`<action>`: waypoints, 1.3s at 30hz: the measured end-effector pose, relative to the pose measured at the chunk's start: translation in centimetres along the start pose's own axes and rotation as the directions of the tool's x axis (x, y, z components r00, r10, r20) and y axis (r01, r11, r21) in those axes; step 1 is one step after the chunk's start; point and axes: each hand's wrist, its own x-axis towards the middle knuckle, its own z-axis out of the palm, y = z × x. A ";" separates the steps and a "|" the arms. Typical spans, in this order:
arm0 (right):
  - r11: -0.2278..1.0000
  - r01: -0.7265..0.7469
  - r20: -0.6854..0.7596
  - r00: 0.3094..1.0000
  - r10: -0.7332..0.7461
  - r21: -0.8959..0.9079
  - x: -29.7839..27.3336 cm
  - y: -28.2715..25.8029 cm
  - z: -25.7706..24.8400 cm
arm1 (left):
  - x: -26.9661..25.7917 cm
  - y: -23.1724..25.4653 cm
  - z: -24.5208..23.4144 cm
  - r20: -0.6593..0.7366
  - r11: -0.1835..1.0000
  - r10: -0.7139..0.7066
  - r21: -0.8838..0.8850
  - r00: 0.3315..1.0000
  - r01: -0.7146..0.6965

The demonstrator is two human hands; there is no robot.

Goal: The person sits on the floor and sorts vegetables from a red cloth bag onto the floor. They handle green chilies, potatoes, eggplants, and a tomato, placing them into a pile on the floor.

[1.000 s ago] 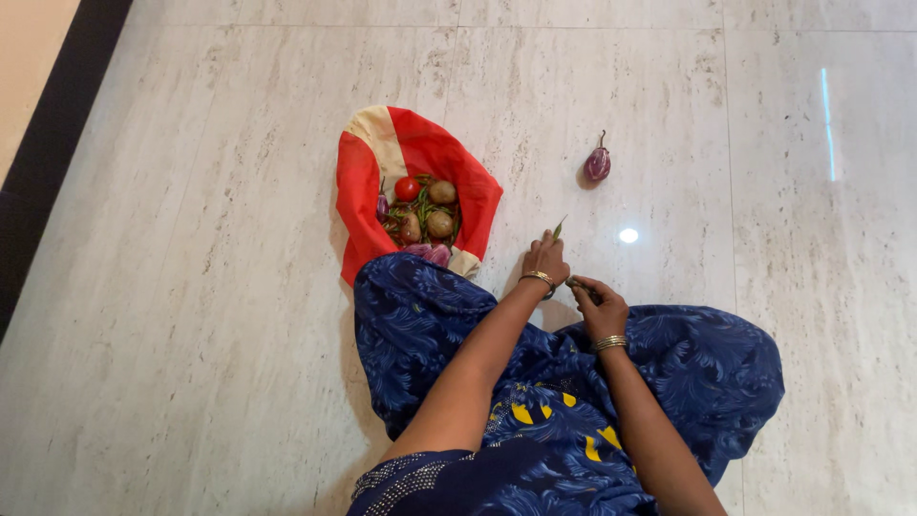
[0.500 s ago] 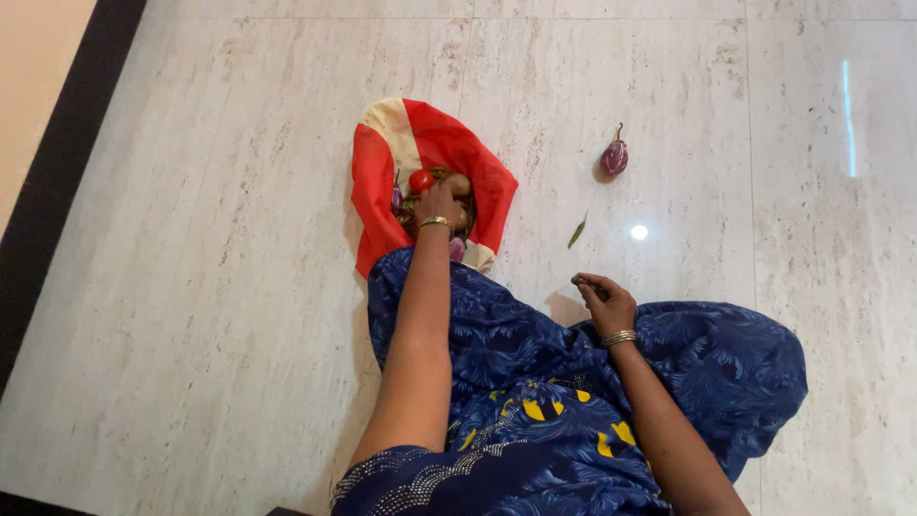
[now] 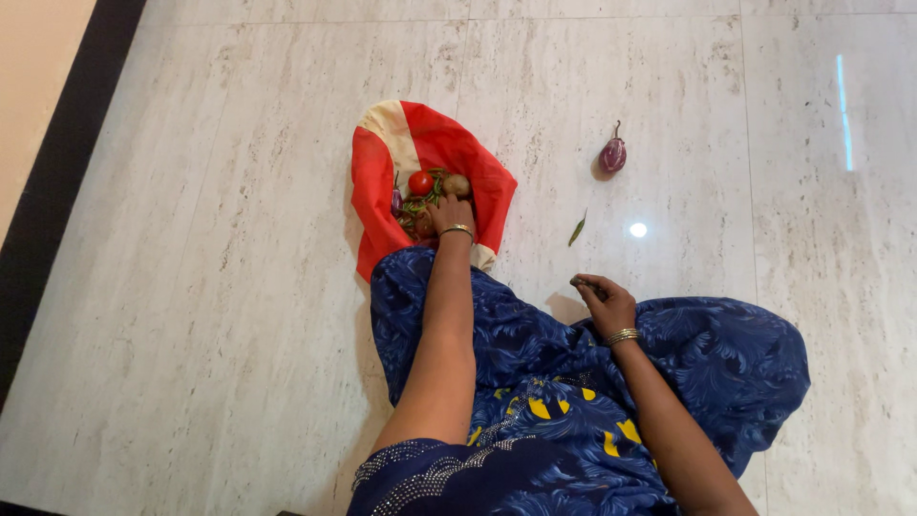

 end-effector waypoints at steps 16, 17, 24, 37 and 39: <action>1.000 0.022 0.014 1.000 -0.023 0.007 -1.2 -0.5 -0.3 | -0.3 -0.9 1.4 -0.142 0.984 0.120 -0.116 0.983 -0.137; 0.999 0.040 0.014 0.999 -0.040 0.013 -1.3 -0.5 -0.2 | -0.4 -0.8 1.2 -0.106 0.986 0.115 -0.105 0.988 -0.126; 0.999 0.049 0.024 0.999 -0.049 0.002 -1.3 -0.6 -0.1 | -0.9 -0.2 -0.1 -0.015 0.989 0.151 0.004 0.988 -0.151; 0.999 -0.004 0.072 0.997 0.007 -0.039 -0.4 -0.8 0.0 | 0.8 -0.6 -0.2 -0.257 0.952 -0.008 -0.296 0.966 -0.071; 0.999 -0.002 0.079 0.997 0.005 -0.038 -0.6 -0.7 0.0 | 0.7 -1.0 -0.9 -0.302 0.907 -0.084 -0.418 0.950 -0.053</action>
